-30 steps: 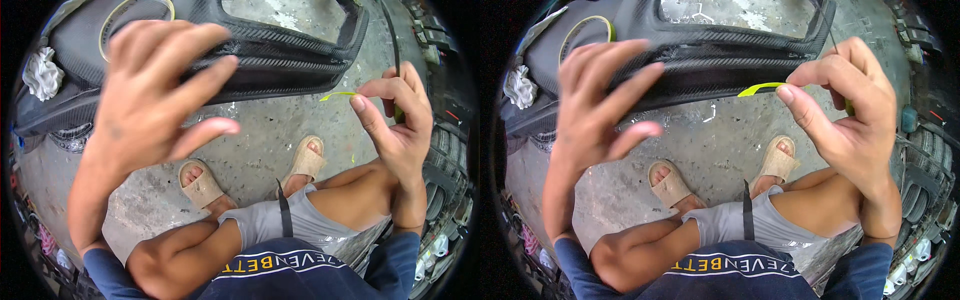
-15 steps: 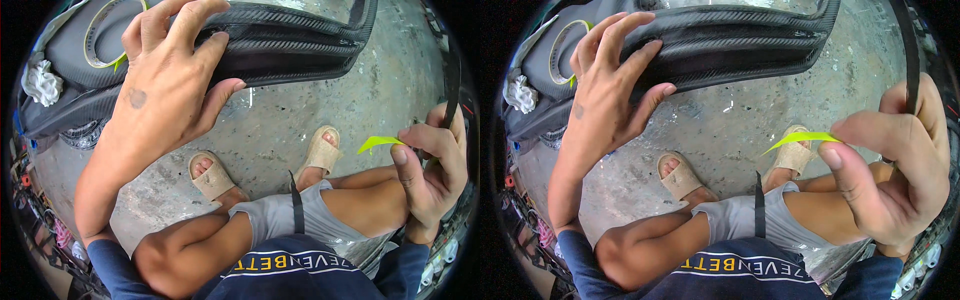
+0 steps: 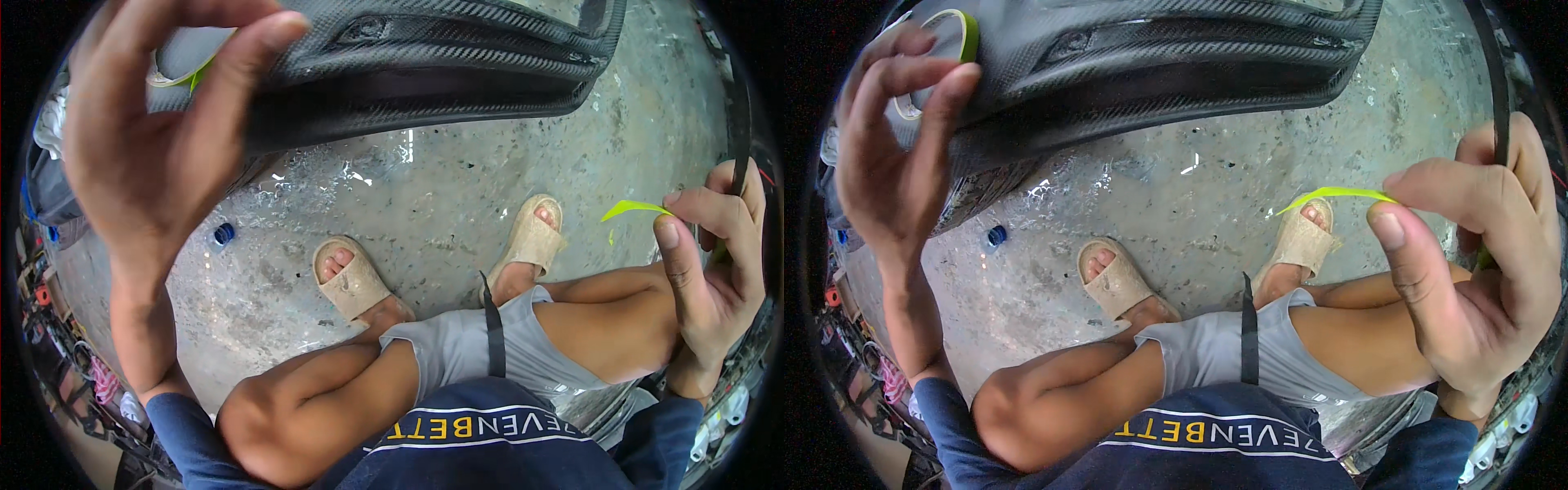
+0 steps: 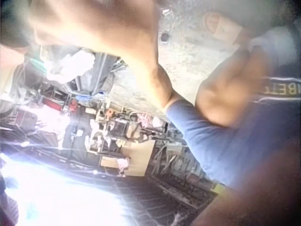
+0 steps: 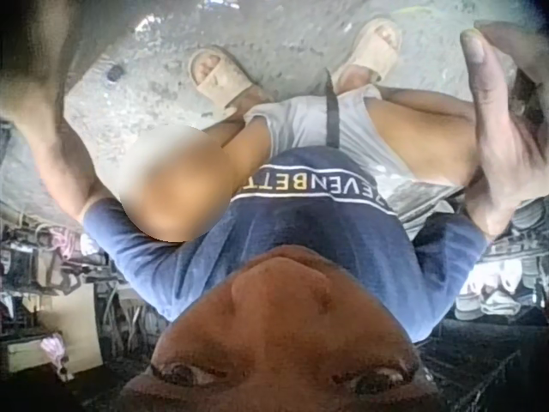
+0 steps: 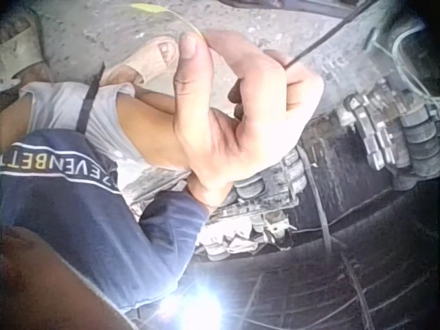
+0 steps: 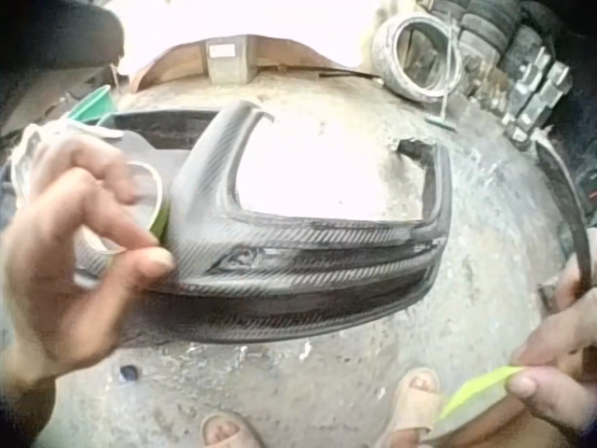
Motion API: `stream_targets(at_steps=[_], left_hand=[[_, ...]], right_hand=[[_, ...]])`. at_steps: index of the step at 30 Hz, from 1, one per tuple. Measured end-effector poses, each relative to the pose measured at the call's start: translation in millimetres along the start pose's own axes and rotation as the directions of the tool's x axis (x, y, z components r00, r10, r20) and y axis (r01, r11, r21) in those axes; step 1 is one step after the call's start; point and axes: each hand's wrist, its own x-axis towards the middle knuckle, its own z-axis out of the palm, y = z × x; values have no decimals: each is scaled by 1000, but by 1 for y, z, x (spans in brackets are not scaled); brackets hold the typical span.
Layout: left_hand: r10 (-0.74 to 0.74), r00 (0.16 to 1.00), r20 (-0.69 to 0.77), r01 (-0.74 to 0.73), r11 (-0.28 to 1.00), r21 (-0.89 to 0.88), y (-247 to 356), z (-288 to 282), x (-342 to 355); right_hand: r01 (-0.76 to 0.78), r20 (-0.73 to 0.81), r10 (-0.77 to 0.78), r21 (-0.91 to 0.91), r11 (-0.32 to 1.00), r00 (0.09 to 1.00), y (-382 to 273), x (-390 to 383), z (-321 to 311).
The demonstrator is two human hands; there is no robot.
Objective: The person wipes a dark textured automotive part with a cloth, uses a small green-handled tool to apply a substance along an edge, and applies strips of yellow adhesive tape to a specific cutout. They also stir a blue container with a small metal tool.
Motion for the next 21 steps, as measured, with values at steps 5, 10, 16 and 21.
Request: stream_targets(at_steps=[5, 10, 16, 21], left_hand=[[-99, 995, -10, 89, 932, -350, 7, -15, -14], [-96, 923, 372, 373, 459, -806, 69, 17, -11], [-33, 945, 326, 288, 560, -777, 82, 35, -15], [-13, 968, 250, 201, 636, -745, 84, 35, -18]], right_hand=[[-13, 127, 11, 17, 1000, 992, -6, 13, -12], [165, 188, -205, 208, 964, 961, -3, 28, 20], [169, 191, -229, 286, 943, 955, -18, 30, 34], [131, 204, -201, 313, 941, 958, -16, 27, 41]])
